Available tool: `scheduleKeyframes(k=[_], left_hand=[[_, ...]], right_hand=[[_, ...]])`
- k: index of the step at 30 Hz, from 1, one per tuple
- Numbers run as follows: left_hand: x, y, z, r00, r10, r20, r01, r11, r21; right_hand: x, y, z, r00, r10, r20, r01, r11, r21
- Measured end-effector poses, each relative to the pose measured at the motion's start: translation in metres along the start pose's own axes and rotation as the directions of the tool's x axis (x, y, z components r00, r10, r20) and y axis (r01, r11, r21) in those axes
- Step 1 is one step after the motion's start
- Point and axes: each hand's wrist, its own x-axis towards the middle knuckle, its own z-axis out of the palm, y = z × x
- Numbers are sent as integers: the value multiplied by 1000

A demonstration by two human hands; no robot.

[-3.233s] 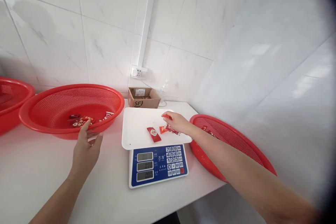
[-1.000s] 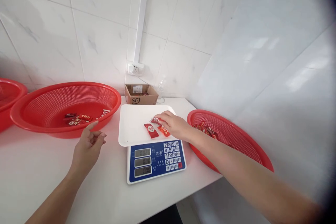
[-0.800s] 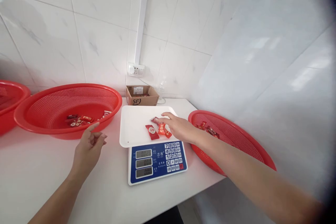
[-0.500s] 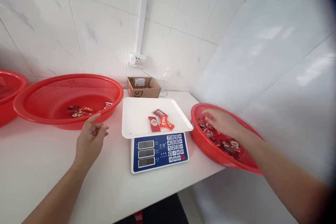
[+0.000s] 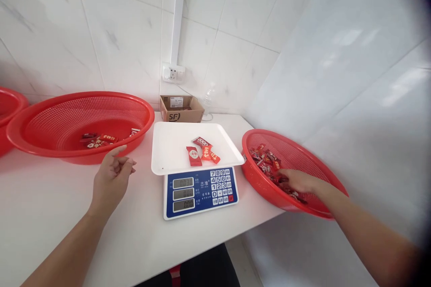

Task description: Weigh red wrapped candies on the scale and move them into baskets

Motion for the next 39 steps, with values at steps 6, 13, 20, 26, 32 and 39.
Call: scheduleKeyframes(k=[6,13,20,26,32,39], left_hand=[[3,-5,0,1000,28,10,-29,999,18],[-1,8,-1,1000,-10,-18,11,1000,17],[1,5,-3,1000,6,2,-6,1000,-11],[1,2,-2,999,35,32,-35,999,4],[1,2,-2,998,49,29,-49,998,26],[0,6,-2,999,32,20,-32,999,28]], right_hand=[[2,-79,-35,947,-184,-263,190,982,-5],[7,-195,-33,635,-744,-210,720,668,-189],[23,-215,-31,541,-833,-113,788,550,-278],[26,-204,-33,567,-817,-104,772,571,-279],[27,-204,-28,567,-822,-41,787,556,-265],[19,-214,-33,571,-820,-37,798,565,-209]])
